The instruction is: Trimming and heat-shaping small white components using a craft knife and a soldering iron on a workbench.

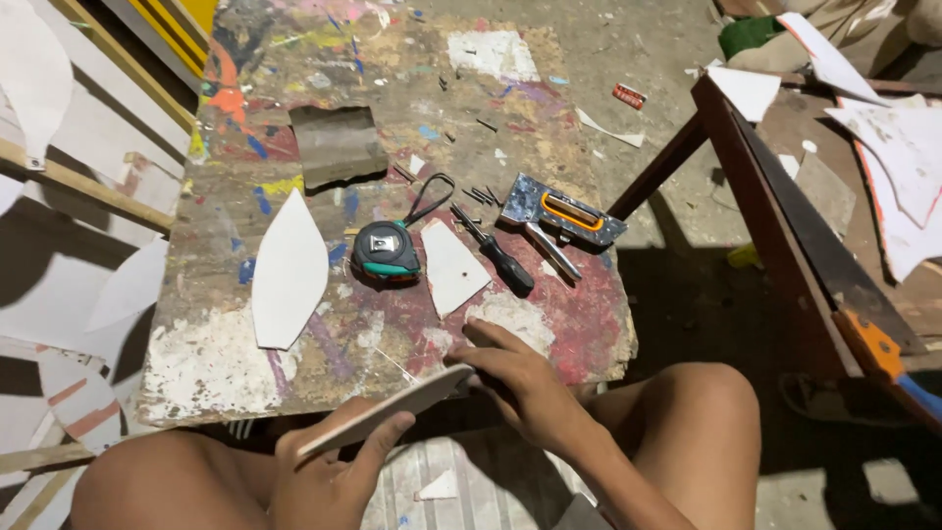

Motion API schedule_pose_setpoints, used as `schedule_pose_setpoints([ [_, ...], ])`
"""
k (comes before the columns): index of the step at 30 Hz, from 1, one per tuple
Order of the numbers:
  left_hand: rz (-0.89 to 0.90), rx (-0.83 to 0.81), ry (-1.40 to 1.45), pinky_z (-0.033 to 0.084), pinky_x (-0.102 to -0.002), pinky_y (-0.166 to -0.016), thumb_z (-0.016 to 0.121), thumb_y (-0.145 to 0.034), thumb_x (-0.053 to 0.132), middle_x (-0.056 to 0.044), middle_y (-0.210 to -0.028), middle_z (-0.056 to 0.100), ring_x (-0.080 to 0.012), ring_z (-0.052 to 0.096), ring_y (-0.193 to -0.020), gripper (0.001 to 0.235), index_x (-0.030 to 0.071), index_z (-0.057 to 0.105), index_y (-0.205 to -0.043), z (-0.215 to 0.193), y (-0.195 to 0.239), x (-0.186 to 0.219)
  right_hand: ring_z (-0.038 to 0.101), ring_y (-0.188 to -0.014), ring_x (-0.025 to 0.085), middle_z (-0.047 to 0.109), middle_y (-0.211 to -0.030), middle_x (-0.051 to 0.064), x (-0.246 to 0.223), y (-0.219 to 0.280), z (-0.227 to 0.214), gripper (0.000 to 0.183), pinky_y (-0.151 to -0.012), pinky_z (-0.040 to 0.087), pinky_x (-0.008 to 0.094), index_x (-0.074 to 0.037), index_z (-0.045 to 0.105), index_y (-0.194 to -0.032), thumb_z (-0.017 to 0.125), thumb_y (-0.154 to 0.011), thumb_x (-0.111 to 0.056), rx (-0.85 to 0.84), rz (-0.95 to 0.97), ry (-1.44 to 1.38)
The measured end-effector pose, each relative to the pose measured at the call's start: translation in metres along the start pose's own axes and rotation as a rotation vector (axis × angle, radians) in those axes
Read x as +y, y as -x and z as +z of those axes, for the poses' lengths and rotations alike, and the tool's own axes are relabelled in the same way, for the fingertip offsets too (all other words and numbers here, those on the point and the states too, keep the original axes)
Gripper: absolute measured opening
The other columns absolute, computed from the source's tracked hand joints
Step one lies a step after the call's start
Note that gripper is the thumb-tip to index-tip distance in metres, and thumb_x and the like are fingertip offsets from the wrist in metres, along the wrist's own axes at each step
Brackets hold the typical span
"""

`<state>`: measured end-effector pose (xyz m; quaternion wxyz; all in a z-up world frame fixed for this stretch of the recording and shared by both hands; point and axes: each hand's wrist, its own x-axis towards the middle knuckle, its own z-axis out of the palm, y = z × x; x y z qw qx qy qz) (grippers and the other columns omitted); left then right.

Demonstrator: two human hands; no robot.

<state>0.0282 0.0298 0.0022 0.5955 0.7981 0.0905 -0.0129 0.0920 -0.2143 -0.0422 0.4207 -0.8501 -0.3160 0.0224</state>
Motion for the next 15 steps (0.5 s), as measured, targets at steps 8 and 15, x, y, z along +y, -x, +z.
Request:
schedule_pose_setpoints([
  [8,0.207,-0.027,0.239,0.053,-0.034,-0.104,0.077,-0.079,0.026,-0.007,-0.145,0.070,-0.0197,0.069,-0.129,0.066,0.013,0.063,-0.142,0.015,-0.001,0.008,0.037,-0.151,0.039,0.067,-0.140,0.009,0.002,-0.010,-0.005,0.033,-0.117,0.037,0.051,-0.009,0.062,-0.134,0.051,-0.105,-0.018,-0.034,0.037,-0.076],
  [15,0.601,-0.055,0.894,0.045,-0.061,-0.103,0.052,-0.102,0.033,-0.022,-0.095,0.070,-0.0492,0.064,-0.115,0.035,0.006,0.057,-0.080,0.033,-0.010,-0.010,0.033,-0.152,0.045,0.056,-0.151,0.013,0.018,-0.004,-0.007,0.022,-0.118,0.037,0.055,-0.008,0.063,-0.123,0.054,-0.104,-0.015,-0.064,-0.060,0.014],
])
